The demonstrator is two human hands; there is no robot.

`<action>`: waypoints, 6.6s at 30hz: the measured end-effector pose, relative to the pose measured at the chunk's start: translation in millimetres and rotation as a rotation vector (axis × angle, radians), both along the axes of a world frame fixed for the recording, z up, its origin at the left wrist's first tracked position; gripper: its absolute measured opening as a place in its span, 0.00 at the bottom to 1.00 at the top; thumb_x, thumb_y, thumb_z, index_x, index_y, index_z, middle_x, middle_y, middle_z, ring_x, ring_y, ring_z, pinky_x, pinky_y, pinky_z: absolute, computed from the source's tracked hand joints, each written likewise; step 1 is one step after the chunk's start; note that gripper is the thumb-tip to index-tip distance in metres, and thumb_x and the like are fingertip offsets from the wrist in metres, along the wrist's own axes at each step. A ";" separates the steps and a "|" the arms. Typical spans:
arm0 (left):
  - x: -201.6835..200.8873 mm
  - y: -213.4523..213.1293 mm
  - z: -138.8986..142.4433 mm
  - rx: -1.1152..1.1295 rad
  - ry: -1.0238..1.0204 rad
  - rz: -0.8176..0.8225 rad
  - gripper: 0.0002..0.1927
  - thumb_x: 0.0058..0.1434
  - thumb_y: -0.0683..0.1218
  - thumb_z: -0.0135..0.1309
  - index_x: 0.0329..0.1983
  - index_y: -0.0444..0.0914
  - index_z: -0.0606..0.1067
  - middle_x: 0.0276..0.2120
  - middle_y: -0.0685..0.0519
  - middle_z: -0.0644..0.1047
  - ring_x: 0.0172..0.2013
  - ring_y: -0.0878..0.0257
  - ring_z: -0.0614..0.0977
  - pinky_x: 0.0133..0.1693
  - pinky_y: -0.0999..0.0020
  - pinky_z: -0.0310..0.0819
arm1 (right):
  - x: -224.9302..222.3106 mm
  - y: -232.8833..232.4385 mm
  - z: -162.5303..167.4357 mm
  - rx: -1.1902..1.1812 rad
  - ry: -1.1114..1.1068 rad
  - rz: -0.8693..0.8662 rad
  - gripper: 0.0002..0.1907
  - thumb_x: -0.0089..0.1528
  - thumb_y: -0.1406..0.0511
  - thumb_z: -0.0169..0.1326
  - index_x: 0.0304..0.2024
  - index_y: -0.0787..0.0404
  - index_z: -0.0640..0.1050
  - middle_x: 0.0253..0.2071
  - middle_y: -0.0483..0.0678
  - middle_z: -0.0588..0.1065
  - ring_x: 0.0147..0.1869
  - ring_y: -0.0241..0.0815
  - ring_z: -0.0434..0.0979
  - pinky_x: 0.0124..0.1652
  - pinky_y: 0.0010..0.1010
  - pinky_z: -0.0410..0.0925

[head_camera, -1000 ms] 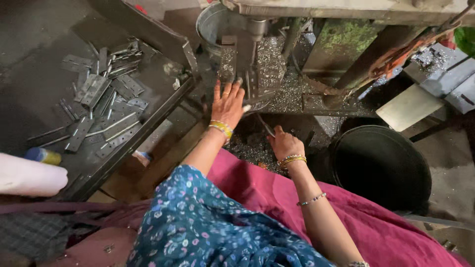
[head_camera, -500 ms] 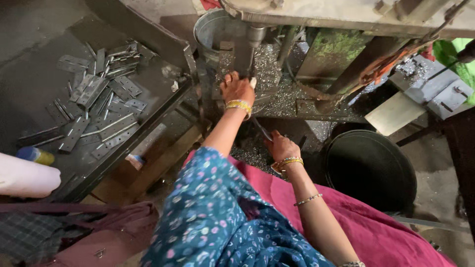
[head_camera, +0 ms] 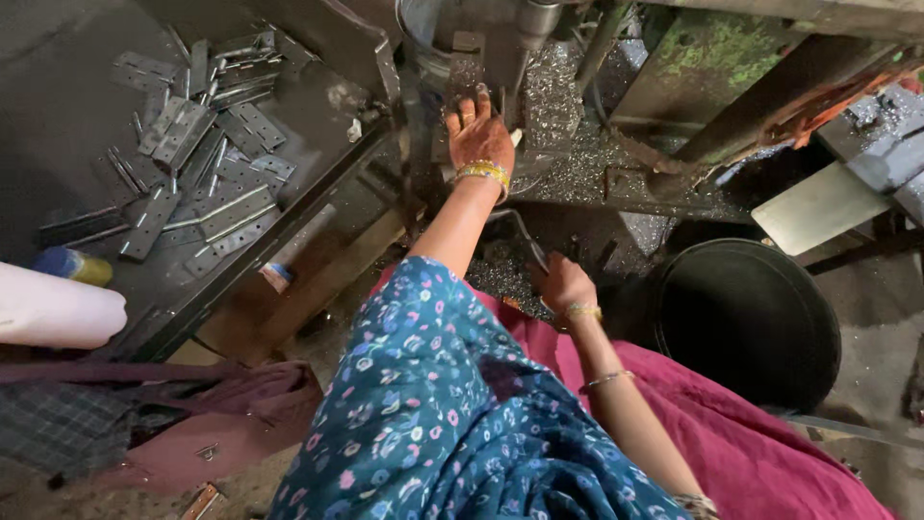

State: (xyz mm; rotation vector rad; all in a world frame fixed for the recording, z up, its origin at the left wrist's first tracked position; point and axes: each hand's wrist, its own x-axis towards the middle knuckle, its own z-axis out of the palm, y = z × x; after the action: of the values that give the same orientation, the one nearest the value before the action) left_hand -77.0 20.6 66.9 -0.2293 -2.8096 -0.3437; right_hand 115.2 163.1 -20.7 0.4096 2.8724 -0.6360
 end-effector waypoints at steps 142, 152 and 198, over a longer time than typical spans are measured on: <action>22.2 -7.1 -6.1 -0.072 0.047 -0.114 0.18 0.59 0.50 0.49 0.45 0.39 0.84 0.67 0.47 0.70 0.67 0.48 0.63 0.64 0.42 0.48 | 17.7 -8.4 -5.6 -0.094 0.033 -0.056 0.28 0.62 0.41 0.50 0.40 0.58 0.79 0.40 0.61 0.81 0.48 0.66 0.80 0.46 0.55 0.71; 0.1 -0.8 1.8 -0.218 0.095 -0.029 0.18 0.66 0.47 0.45 0.51 0.40 0.82 0.67 0.49 0.69 0.69 0.51 0.63 0.67 0.39 0.46 | -5.2 6.8 1.1 0.385 -0.058 0.406 0.17 0.62 0.52 0.53 0.44 0.54 0.80 0.40 0.56 0.81 0.44 0.60 0.84 0.40 0.50 0.77; -42.6 3.3 23.2 -0.111 -0.093 -0.064 0.18 0.72 0.49 0.41 0.55 0.45 0.81 0.76 0.56 0.60 0.74 0.49 0.57 0.71 0.39 0.41 | 10.8 -12.3 23.3 0.009 -0.094 -0.050 0.30 0.64 0.41 0.48 0.40 0.59 0.81 0.39 0.61 0.81 0.47 0.62 0.82 0.45 0.52 0.73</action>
State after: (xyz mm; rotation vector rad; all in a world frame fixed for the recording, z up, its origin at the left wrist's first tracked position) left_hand -119.5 23.8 90.1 -0.3365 -2.9217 -0.2184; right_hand 126.0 150.8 2.7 0.5000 2.7851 -0.5964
